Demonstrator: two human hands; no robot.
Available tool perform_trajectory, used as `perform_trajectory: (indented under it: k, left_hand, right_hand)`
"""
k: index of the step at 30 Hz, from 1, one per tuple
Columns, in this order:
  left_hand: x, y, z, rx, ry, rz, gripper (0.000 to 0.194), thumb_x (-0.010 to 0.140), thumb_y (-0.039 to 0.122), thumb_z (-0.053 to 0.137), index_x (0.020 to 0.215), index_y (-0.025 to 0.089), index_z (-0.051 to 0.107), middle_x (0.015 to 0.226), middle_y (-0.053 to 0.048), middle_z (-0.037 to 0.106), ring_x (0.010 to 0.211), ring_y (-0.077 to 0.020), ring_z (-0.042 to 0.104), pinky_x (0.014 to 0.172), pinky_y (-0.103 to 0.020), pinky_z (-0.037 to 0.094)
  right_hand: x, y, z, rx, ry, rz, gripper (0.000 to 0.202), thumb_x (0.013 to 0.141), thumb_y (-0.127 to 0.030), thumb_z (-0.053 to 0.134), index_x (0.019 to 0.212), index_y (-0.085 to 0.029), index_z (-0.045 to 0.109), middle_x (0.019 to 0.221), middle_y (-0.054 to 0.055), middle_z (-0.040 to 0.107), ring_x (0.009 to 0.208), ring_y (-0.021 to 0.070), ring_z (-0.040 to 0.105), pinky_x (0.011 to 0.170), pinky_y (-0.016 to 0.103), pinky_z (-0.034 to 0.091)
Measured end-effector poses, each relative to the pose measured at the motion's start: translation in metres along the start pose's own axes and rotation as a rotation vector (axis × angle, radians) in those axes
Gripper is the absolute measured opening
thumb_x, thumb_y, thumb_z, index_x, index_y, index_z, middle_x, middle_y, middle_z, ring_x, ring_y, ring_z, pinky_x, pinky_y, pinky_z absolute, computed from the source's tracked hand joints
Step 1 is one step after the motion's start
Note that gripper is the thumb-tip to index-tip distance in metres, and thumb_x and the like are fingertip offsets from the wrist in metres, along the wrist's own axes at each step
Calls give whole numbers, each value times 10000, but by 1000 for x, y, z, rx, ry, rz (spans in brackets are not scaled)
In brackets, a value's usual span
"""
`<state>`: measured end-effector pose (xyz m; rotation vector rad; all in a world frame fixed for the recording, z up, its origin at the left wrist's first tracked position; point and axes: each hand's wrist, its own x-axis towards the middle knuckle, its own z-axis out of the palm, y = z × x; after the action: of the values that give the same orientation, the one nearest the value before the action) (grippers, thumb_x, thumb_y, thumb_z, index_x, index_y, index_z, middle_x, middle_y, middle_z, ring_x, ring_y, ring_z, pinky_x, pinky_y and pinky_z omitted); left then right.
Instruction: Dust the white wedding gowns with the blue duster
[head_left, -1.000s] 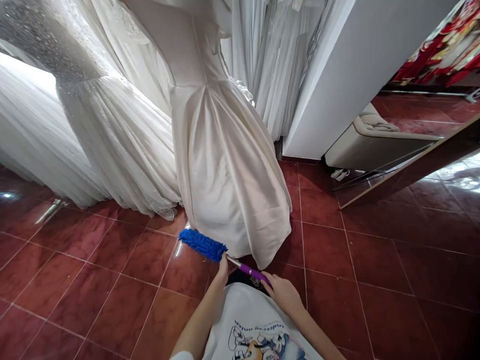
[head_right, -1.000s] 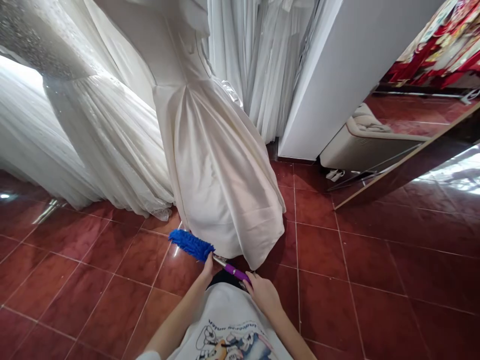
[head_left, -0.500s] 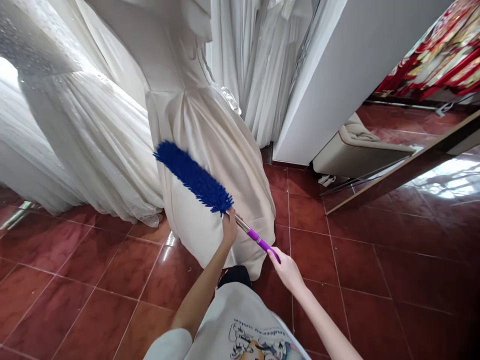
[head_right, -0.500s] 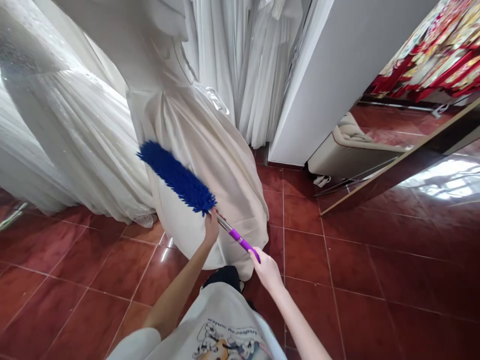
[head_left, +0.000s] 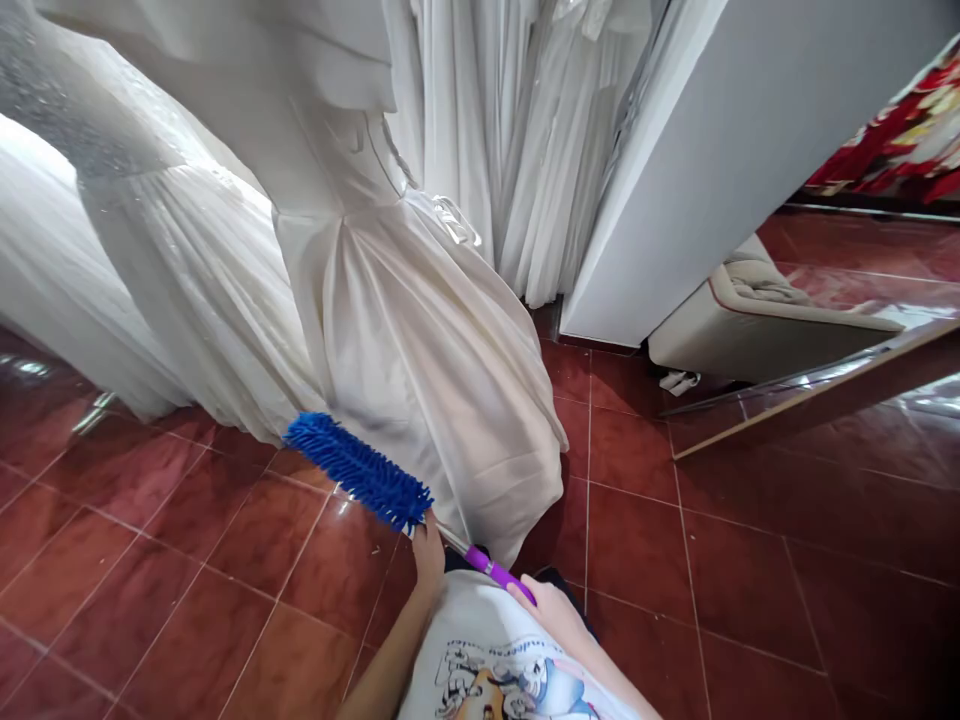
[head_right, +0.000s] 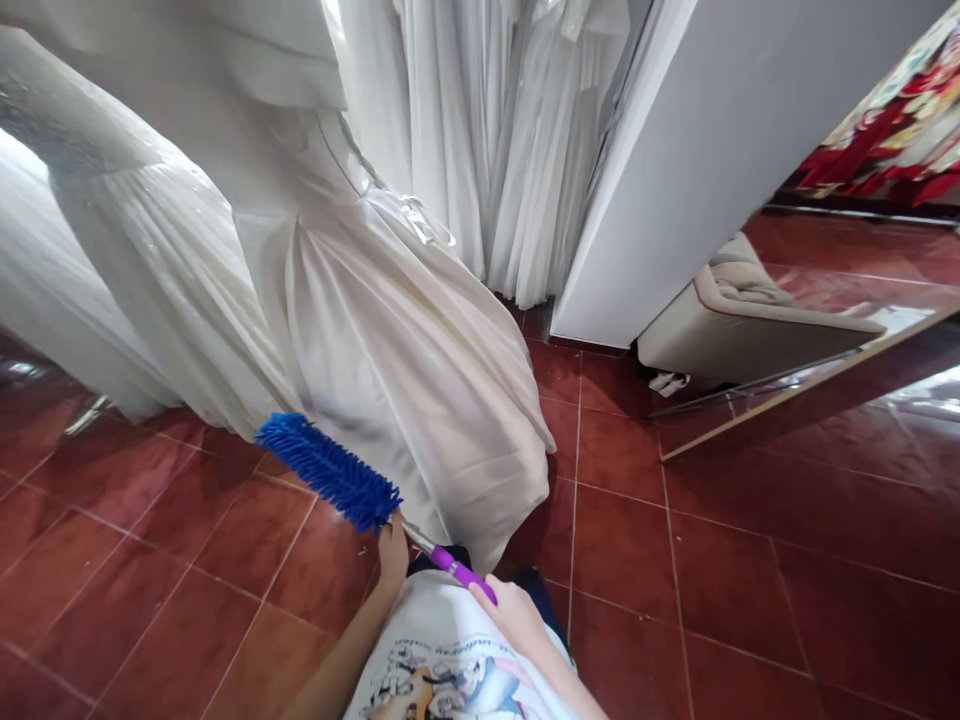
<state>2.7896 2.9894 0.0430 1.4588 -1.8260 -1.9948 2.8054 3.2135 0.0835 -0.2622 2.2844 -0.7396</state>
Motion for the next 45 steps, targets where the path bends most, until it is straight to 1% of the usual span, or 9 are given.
perform_trajectory:
  k: [4,10,13,19,24,29,33,38,45]
  left_hand:
    - [-15,66,18,-130,158,228,431,766,560,475,591,173,550,477,-4,553,432,-131,500,432,-251,390]
    - [5,125,114,-218,71,378,316,788,472,510,645,192,538,548,-2,587,519,-132,550,505,-232,434]
    - [9,99,169,-188,41,311,347,816,460,479,605,191,539,525,-12,576,492,-141,543,503,-247,448]
    - [-48,-30,242,-266,148,-205,304,818,395,514,592,192,532,525,-29,596,487,-169,571,505,-275,457]
    - [-101,-68,250,-328,283,-330,246,843,341,452,631,217,474,513,-22,601,417,-167,527,430,-272,398]
    - [-115,-9,245,-265,340,114,329,814,462,466,603,224,551,620,-41,618,620,-211,570,654,-331,469]
    - [-88,59,267,-177,191,357,320,803,465,499,604,238,606,729,-59,651,785,-238,578,853,-342,419]
    - [-15,129,299,-342,-129,81,268,750,445,576,655,195,564,636,-60,663,619,-202,597,546,-284,439]
    - [3,99,294,-511,-217,-36,282,696,444,651,707,179,555,693,-42,673,681,-185,637,585,-266,471]
  right_hand:
    - [37,-16,-50,-1,72,-247,342,845,-539,409,837,-238,571,726,2,668,653,166,608,581,233,362]
    - [78,13,-125,-48,172,-311,198,841,-355,439,893,-210,563,830,38,651,746,185,607,639,256,386]
    - [79,61,-164,-87,117,-296,231,851,-411,425,884,-235,571,776,16,662,701,181,620,594,246,380]
    - [54,161,-212,-360,-95,-193,184,803,-330,495,841,-227,642,817,54,719,749,221,665,622,268,405]
    - [26,192,-221,-480,-118,-320,220,792,-260,459,889,-230,653,822,69,709,750,238,656,676,316,448]
    - [42,196,-225,-294,-22,-358,307,808,-248,414,1040,-257,614,1047,63,669,906,221,642,783,305,476]
    - [90,194,-242,-289,162,-358,321,821,-254,383,1048,-232,610,1077,106,664,906,266,653,756,350,501]
    - [143,163,-296,-349,405,-312,256,834,-299,398,972,-222,600,950,82,664,837,254,648,660,329,496]
    - [154,157,-287,-374,112,-283,244,856,-308,403,983,-225,593,915,57,694,829,210,654,679,271,456]
